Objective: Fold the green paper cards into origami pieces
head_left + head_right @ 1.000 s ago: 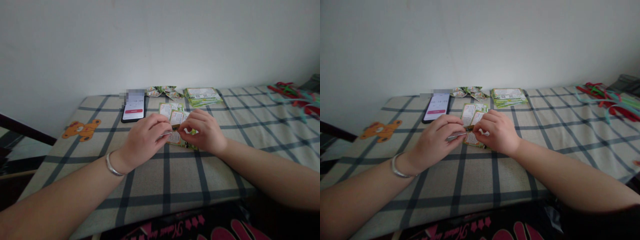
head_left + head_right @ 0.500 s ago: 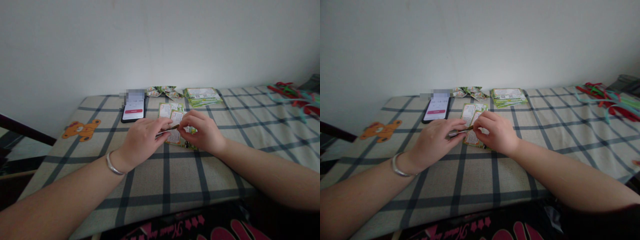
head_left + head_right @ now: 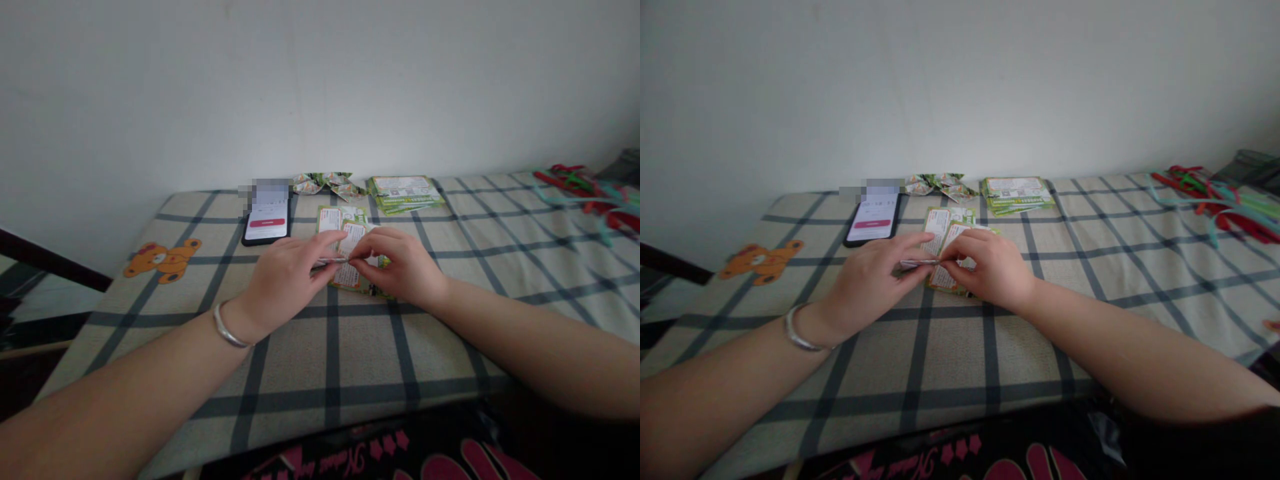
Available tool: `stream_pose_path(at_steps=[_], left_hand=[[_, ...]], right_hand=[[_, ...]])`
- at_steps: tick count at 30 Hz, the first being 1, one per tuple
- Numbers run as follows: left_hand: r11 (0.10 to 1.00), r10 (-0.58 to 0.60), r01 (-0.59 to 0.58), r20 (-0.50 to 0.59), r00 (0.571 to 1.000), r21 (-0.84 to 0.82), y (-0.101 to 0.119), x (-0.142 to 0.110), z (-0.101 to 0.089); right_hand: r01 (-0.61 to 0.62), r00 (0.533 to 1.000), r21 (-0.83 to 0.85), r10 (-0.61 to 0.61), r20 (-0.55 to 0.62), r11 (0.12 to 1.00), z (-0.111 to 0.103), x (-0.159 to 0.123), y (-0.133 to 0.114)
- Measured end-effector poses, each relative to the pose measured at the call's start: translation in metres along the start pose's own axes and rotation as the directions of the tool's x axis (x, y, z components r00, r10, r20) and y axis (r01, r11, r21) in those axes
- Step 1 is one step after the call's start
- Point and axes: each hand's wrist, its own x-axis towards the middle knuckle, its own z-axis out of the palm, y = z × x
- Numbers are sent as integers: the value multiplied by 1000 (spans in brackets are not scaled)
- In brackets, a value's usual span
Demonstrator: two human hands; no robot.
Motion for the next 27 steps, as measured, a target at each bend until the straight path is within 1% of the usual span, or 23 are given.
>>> stream_pose_path(at_steps=[5,9,13,16,20,27], left_hand=[[990,-137,137,22,990,-32,-2,-1,2],[977,-201,203,32,979,-59,-3,-1,3],[971,-217,222,59,974,-92,-3,0,2],[967,-226,233,78,971,-105,-4,1,1],[957,-248,260,97,964,-132,-6,1,1],[949,-238,258,122,964,-183,-6,-1,1]], right_hand=[[-94,995,41,95,-26,995,-2,1,1],[-167,984,98,171,-41,981,-3,1,5],[-245,965,194,258,-44,950,-2,2,10],[-290,950,223,308,-50,931,-1,3,13],[-321,941,222,337,-36,921,-1,3,17],[-327,937,200,345,-57,923,-1,3,24]])
